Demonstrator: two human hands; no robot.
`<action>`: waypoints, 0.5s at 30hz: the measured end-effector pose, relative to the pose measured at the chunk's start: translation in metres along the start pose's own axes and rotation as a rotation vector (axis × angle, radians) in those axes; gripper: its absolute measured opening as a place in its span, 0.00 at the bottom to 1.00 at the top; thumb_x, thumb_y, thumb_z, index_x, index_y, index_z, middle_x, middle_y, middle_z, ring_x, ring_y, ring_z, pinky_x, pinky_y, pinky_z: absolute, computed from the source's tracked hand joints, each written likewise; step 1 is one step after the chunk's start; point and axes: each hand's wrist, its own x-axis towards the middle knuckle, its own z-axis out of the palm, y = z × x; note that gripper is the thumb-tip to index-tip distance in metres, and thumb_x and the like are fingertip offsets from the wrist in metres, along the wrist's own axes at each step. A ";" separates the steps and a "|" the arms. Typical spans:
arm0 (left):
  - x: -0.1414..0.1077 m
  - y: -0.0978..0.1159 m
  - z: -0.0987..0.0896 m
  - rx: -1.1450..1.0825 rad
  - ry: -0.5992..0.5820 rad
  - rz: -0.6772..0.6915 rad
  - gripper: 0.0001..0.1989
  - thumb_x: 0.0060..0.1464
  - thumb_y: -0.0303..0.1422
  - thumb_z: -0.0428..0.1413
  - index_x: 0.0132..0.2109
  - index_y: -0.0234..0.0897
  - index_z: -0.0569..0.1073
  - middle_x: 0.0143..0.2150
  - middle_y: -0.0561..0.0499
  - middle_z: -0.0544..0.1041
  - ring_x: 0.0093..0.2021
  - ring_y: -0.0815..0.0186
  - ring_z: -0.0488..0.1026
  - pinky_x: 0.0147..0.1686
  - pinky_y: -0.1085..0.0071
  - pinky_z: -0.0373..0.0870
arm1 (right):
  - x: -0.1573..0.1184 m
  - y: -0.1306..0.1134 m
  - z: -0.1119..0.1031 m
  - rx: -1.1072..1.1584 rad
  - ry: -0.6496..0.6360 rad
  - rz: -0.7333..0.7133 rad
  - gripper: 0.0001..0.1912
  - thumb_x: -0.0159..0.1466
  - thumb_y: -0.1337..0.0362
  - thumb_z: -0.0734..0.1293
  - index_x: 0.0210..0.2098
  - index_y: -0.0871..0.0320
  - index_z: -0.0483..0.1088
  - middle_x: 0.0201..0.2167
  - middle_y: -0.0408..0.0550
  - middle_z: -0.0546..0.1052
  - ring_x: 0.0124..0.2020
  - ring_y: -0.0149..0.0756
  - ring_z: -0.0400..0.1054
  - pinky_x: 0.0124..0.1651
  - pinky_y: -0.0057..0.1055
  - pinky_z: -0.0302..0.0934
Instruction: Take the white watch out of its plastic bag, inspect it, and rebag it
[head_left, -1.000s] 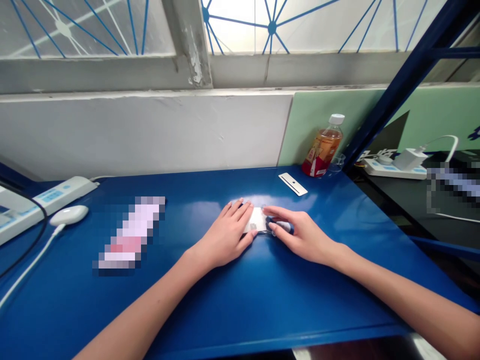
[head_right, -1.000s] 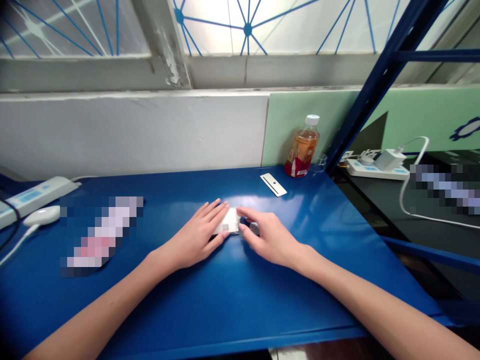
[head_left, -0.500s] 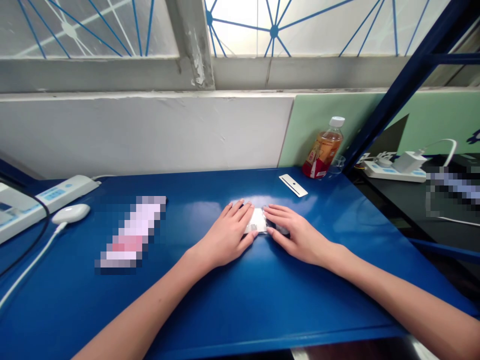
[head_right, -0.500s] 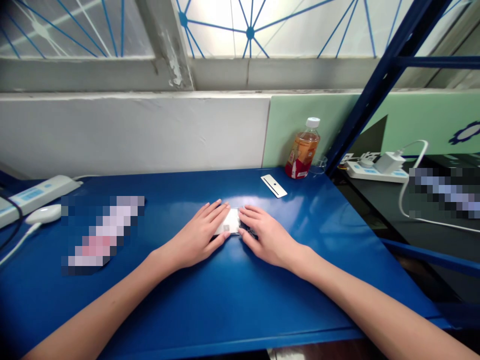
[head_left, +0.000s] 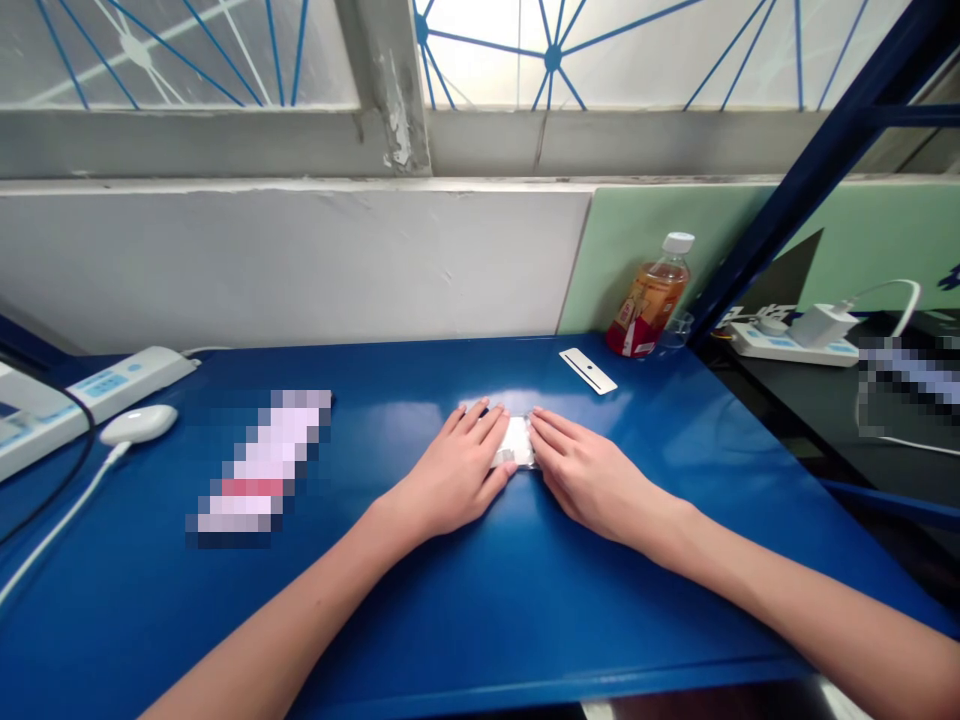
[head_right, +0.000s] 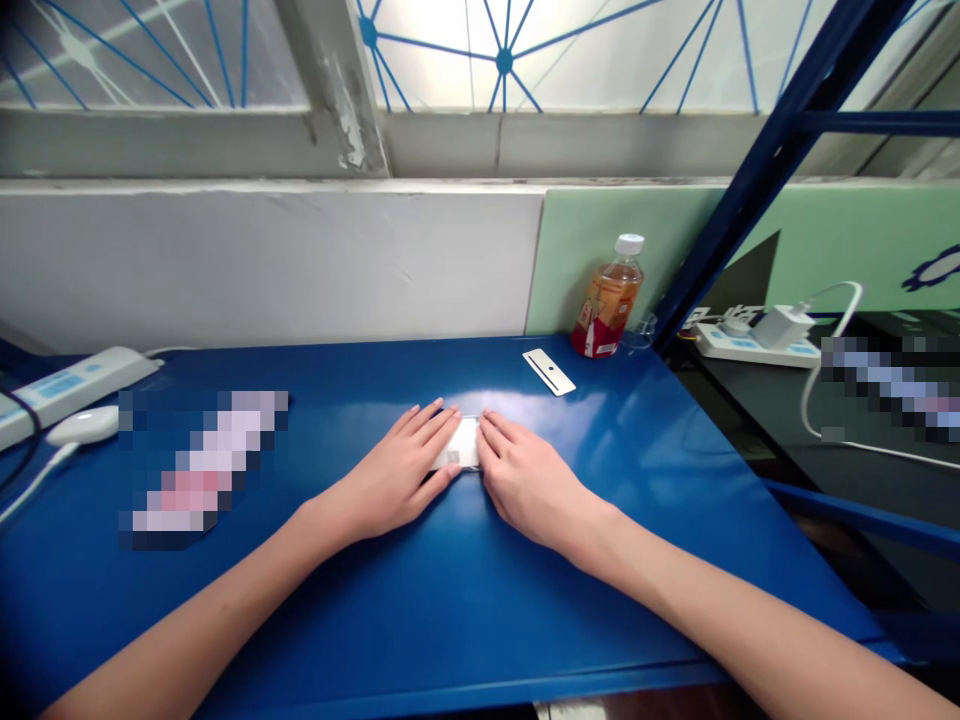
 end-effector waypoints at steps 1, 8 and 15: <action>0.000 0.000 0.000 0.004 -0.003 0.000 0.31 0.70 0.43 0.39 0.69 0.24 0.55 0.70 0.38 0.57 0.71 0.48 0.48 0.67 0.51 0.47 | 0.000 0.001 0.000 0.015 -0.004 0.005 0.21 0.65 0.74 0.57 0.53 0.79 0.69 0.54 0.76 0.73 0.60 0.60 0.66 0.60 0.51 0.65; 0.002 0.000 -0.001 0.013 -0.012 0.005 0.31 0.70 0.43 0.38 0.69 0.24 0.54 0.70 0.37 0.56 0.72 0.49 0.47 0.67 0.51 0.46 | 0.002 0.010 -0.008 0.411 -0.028 0.141 0.13 0.68 0.72 0.57 0.41 0.60 0.73 0.42 0.56 0.80 0.64 0.49 0.63 0.63 0.49 0.63; 0.002 0.002 -0.001 0.012 -0.012 0.008 0.31 0.70 0.43 0.39 0.69 0.24 0.54 0.71 0.37 0.56 0.72 0.48 0.46 0.67 0.51 0.46 | 0.000 0.005 -0.004 0.248 -0.015 0.065 0.18 0.64 0.75 0.58 0.51 0.71 0.70 0.53 0.69 0.74 0.68 0.57 0.53 0.66 0.54 0.58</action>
